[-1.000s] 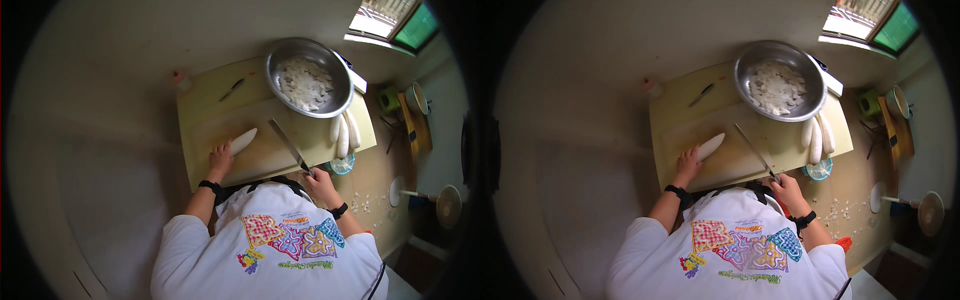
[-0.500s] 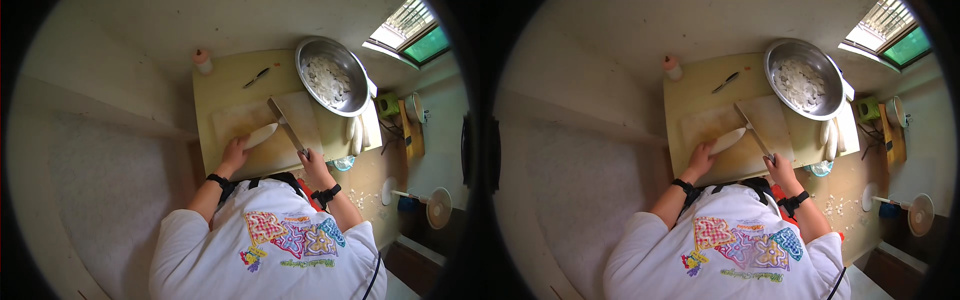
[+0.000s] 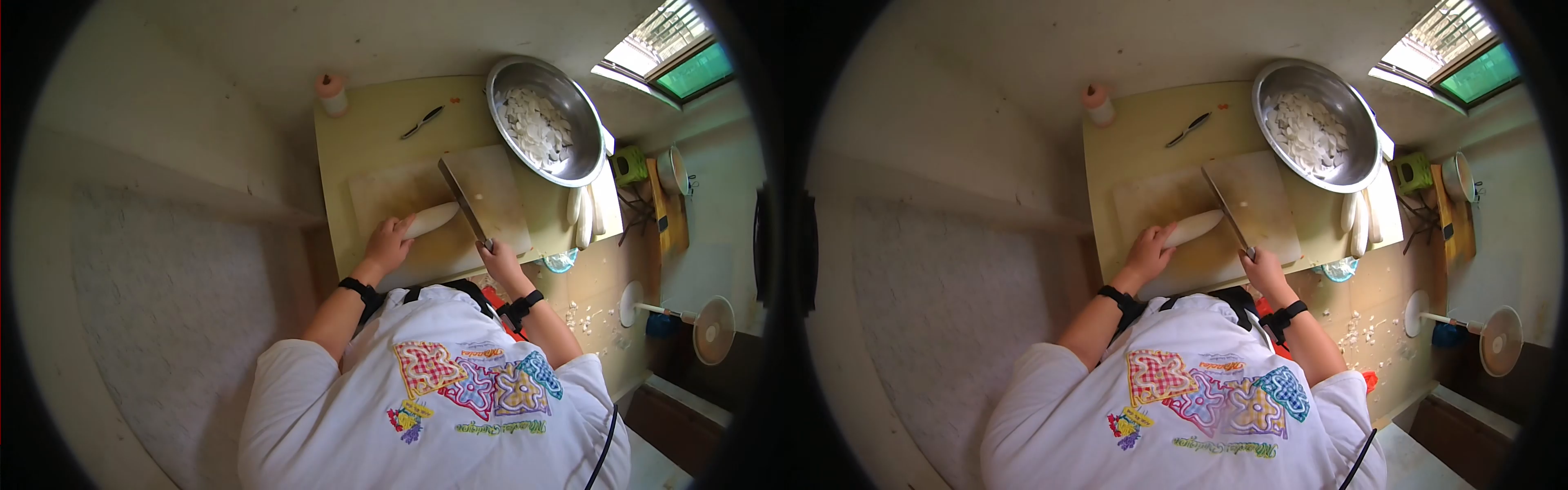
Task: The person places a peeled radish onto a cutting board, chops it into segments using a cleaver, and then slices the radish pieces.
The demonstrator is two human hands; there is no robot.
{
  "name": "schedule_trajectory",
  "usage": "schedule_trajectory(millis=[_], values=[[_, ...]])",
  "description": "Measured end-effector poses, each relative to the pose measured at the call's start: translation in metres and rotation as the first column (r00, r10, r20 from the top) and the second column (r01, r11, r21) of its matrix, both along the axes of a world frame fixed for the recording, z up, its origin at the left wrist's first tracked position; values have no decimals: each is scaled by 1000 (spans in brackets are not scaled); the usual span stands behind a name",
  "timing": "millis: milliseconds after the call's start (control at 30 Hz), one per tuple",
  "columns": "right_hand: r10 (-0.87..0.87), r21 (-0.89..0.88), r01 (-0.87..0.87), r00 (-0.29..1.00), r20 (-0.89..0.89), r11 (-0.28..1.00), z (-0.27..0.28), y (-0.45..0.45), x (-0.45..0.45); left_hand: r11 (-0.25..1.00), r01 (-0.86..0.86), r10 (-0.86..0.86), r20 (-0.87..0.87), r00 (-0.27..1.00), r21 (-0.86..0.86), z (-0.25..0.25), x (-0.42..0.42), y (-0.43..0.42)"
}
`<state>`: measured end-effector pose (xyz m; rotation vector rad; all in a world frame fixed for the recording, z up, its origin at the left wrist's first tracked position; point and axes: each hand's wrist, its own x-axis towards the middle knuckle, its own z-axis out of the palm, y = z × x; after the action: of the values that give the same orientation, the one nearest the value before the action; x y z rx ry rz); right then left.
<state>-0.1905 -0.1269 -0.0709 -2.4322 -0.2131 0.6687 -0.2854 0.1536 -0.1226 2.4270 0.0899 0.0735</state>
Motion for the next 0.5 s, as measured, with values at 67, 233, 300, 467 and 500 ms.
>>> schedule_trajectory(millis=[67,233,300,467,500], values=[[-13,6,13,1000,-14,1000,-5,-1,4,1000,10,-10,-4,1000,14,-1,2,0],[-50,33,52,997,-50,998,-2,-4,6,1000,12,-12,4,1000,7,-4,2,1],[-38,33,39,999,-29,999,-1,-3,4,1000,14,-14,-1,1000,10,-4,1,1],[-56,36,57,998,-42,998,-9,-1,1,999,28,-27,-34,999,35,0,4,3],[-58,23,59,997,-50,998,-9,-1,0,995,41,-35,-75,997,90,8,6,3]])
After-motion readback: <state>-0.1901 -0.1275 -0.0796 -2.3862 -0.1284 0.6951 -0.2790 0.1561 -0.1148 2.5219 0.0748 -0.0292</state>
